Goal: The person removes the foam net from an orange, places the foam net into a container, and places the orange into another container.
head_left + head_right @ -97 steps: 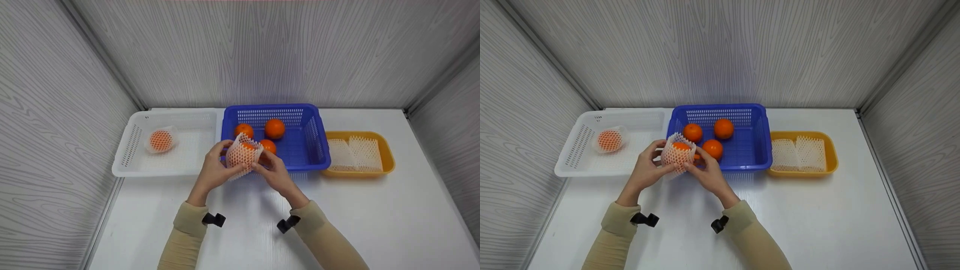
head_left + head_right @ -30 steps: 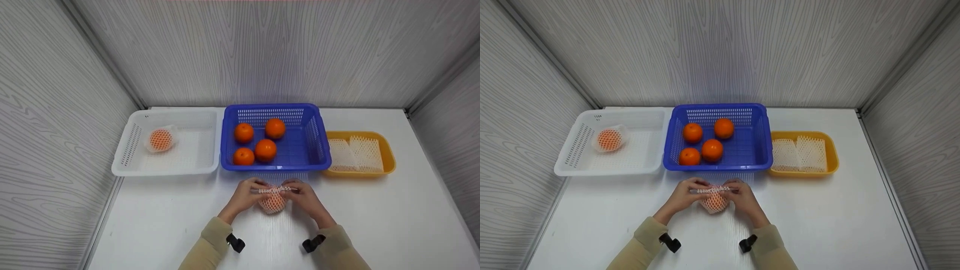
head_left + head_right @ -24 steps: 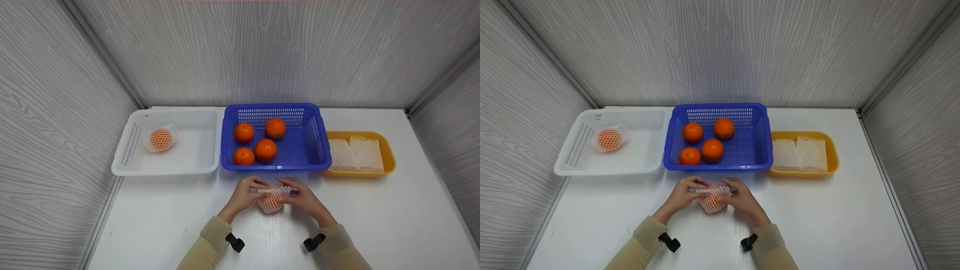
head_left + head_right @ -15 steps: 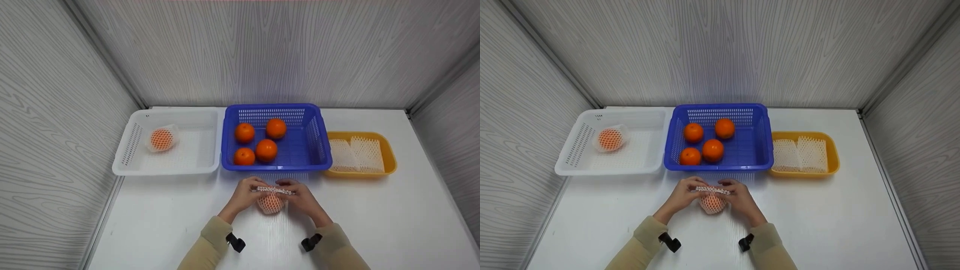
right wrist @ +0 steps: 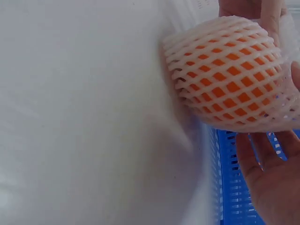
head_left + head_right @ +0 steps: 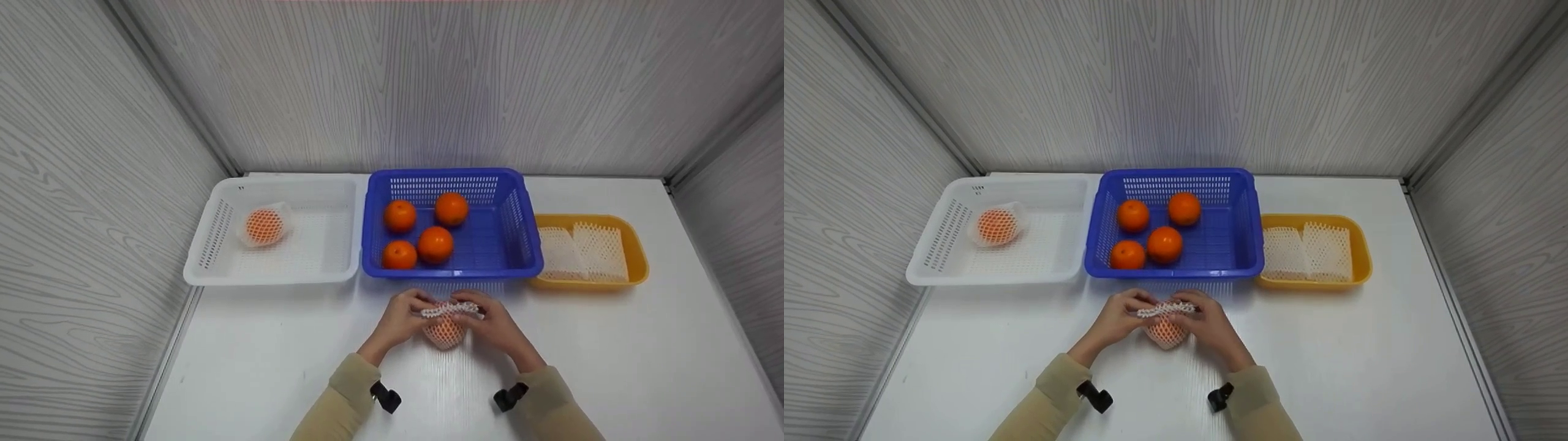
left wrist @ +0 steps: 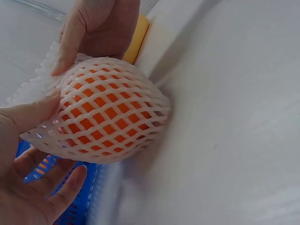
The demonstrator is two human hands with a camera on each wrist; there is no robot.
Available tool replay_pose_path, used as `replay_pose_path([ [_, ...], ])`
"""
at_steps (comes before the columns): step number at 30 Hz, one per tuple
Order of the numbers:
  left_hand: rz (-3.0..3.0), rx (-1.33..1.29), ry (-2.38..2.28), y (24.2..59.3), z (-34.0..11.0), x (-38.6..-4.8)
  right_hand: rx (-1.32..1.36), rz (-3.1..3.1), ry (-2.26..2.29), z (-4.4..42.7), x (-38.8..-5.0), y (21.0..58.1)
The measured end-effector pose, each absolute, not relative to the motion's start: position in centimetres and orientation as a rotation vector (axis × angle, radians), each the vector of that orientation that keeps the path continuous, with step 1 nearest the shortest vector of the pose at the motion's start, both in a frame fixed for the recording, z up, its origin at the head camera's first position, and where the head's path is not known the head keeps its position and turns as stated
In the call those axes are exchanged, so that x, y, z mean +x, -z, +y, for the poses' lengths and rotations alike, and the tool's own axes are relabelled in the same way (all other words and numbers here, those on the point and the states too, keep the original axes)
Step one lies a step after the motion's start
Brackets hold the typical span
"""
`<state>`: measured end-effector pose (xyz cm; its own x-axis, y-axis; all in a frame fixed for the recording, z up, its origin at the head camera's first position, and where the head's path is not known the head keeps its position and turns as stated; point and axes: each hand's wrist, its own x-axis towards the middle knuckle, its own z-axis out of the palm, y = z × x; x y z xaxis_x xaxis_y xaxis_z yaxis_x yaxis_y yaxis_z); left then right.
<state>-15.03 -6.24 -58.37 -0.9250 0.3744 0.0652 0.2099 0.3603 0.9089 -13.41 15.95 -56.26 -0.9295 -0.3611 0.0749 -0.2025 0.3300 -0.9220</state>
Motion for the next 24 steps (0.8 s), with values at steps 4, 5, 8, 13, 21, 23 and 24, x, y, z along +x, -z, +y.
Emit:
replay_pose_path([
  [4, 2.479, 0.557, -1.611, 58.2, -6.2, -14.8, -0.500, 2.356, 1.661, 17.1, -13.7, 58.6],
  [5, 2.482, 0.561, -1.612, 58.2, -6.2, -14.8, -0.499, 2.337, 1.673, 17.3, -13.8, 59.1],
  [8, 2.474, 0.560, -1.636, 58.3, -6.1, -14.8, -0.487, 2.305, 1.717, 17.4, -13.9, 59.8],
  [13, 2.468, 0.537, -1.689, 58.4, -6.0, -14.8, -0.418, 2.391, 1.725, 16.9, -14.0, 59.2],
  [21, 2.431, 0.539, -1.671, 58.7, -5.9, -14.8, -0.402, 2.507, 1.708, 15.3, -13.1, 54.9],
  [23, 2.426, 0.528, -1.642, 58.8, -6.0, -14.7, -0.400, 2.530, 1.687, 15.0, -13.1, 54.6],
  [24, 2.424, 0.522, -1.636, 58.9, -6.1, -14.7, -0.401, 2.532, 1.682, 14.9, -13.1, 54.5],
])
